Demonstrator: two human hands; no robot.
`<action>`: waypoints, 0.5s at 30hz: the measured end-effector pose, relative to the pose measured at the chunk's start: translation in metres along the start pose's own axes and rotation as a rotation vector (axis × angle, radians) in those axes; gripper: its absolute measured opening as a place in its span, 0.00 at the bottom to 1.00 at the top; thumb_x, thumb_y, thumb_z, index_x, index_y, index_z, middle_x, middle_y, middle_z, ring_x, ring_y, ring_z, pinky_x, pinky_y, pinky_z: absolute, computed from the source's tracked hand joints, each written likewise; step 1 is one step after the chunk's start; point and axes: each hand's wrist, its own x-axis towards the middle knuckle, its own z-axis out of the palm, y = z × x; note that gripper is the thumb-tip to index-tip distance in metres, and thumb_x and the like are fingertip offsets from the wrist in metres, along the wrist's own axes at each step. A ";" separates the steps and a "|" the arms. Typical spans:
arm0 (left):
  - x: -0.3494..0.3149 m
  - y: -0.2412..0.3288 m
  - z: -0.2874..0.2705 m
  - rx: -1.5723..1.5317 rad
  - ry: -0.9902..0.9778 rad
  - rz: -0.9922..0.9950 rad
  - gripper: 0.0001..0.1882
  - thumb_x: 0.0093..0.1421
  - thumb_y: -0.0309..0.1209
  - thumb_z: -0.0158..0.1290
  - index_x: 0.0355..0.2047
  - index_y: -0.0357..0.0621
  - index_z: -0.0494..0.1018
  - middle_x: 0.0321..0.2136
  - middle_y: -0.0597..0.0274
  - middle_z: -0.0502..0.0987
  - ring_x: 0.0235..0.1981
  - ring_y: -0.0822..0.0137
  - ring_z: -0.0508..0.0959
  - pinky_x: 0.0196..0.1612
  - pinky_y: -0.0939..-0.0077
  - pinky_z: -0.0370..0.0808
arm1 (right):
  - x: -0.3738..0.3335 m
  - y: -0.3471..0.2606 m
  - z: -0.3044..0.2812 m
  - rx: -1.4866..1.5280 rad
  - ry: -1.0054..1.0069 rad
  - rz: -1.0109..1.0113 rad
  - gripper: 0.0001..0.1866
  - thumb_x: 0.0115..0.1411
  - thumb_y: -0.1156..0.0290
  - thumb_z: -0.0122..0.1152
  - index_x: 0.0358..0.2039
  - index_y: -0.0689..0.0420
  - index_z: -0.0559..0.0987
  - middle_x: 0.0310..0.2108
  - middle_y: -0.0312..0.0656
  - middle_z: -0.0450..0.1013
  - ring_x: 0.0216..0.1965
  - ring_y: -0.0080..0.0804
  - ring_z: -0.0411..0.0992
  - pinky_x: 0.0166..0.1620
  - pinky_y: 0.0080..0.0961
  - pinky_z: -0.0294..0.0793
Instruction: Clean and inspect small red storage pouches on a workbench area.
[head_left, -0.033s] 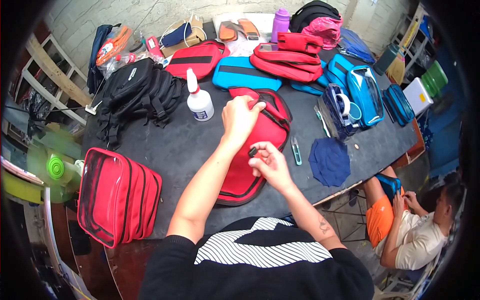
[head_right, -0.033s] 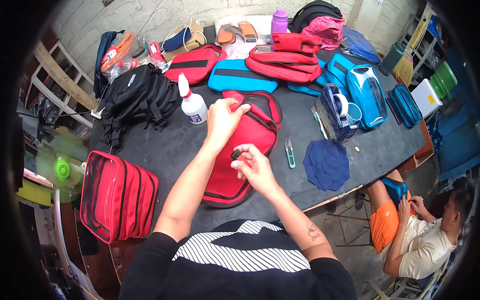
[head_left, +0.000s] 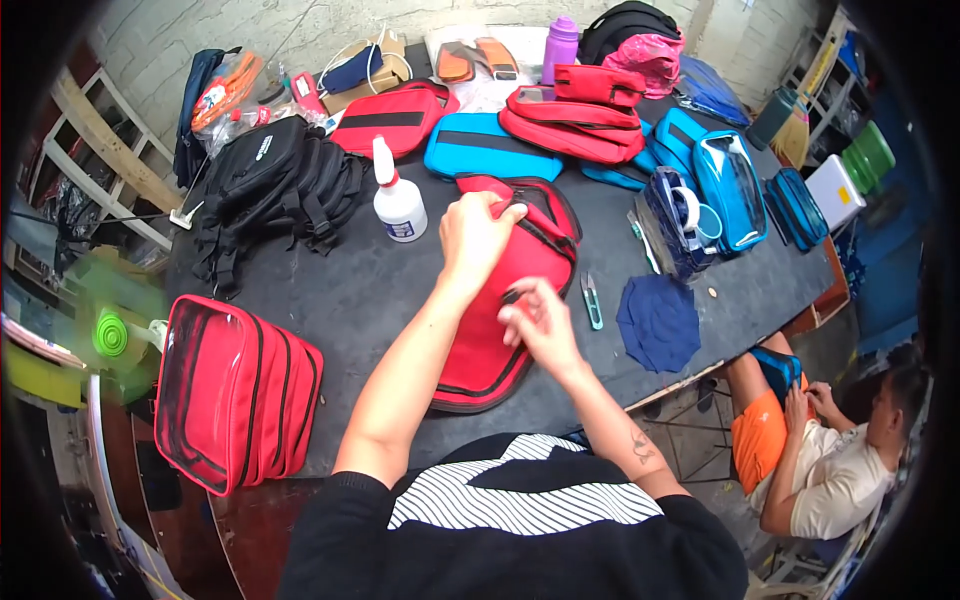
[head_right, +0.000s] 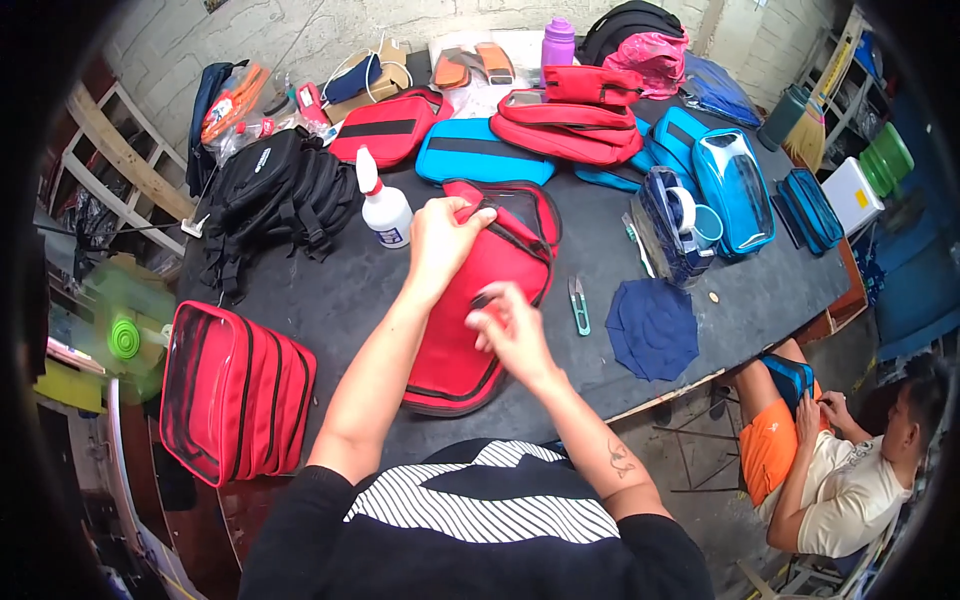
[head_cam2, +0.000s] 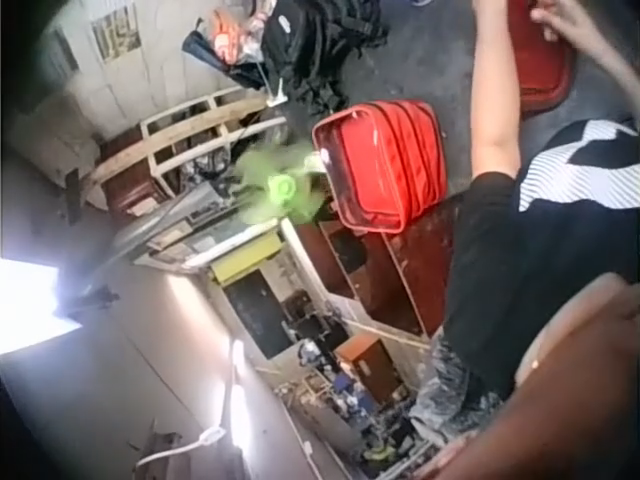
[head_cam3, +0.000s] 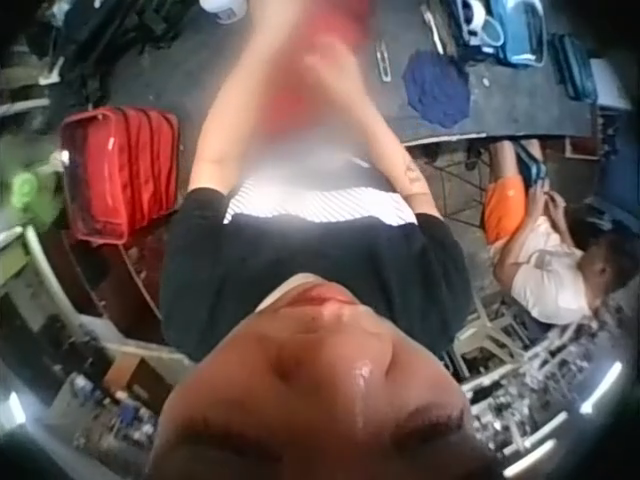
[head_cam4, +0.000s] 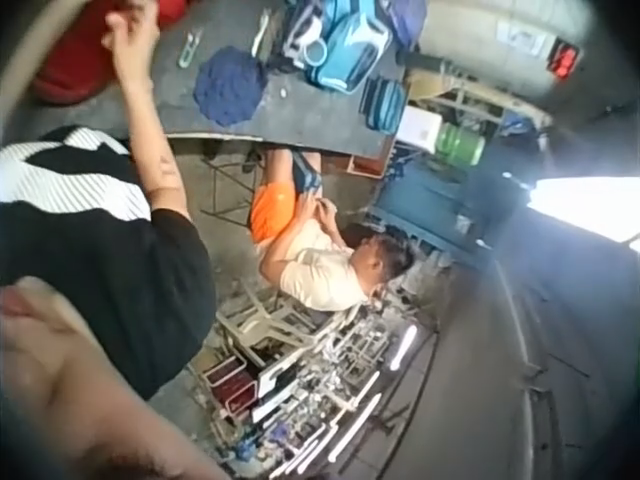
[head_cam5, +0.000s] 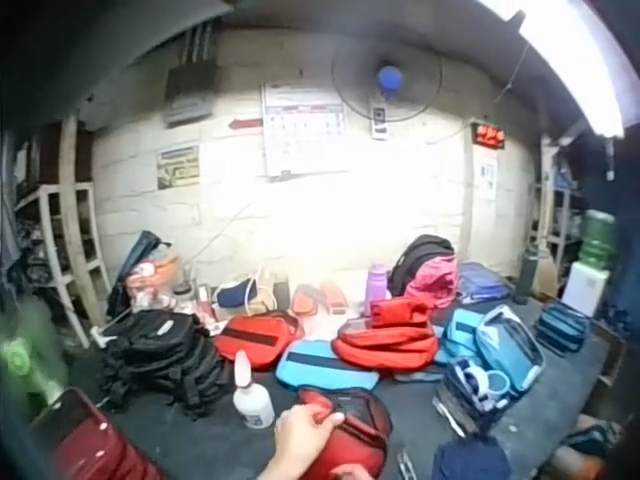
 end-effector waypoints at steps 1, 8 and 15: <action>0.003 -0.004 -0.005 0.008 -0.069 -0.058 0.20 0.51 0.41 0.62 0.24 0.32 0.77 0.16 0.51 0.77 0.18 0.64 0.77 0.25 0.70 0.71 | 0.000 0.005 0.003 -0.048 -0.055 0.056 0.16 0.63 0.77 0.53 0.48 0.56 0.61 0.23 0.41 0.71 0.18 0.22 0.72 0.19 0.18 0.70; -0.006 -0.062 0.003 -0.790 -0.353 -0.398 0.14 0.59 0.35 0.58 0.22 0.38 0.78 0.20 0.69 0.78 0.20 0.80 0.72 0.26 0.84 0.66 | 0.047 -0.018 -0.018 -0.790 0.222 -0.447 0.15 0.61 0.67 0.57 0.46 0.61 0.71 0.34 0.51 0.73 0.37 0.45 0.75 0.38 0.37 0.72; -0.017 -0.060 0.019 -0.763 -0.269 -0.347 0.15 0.59 0.34 0.57 0.17 0.41 0.76 0.18 0.73 0.75 0.19 0.83 0.68 0.26 0.85 0.62 | 0.052 -0.016 -0.012 -0.869 0.422 -0.447 0.13 0.62 0.61 0.53 0.40 0.57 0.73 0.32 0.49 0.74 0.33 0.51 0.73 0.36 0.41 0.71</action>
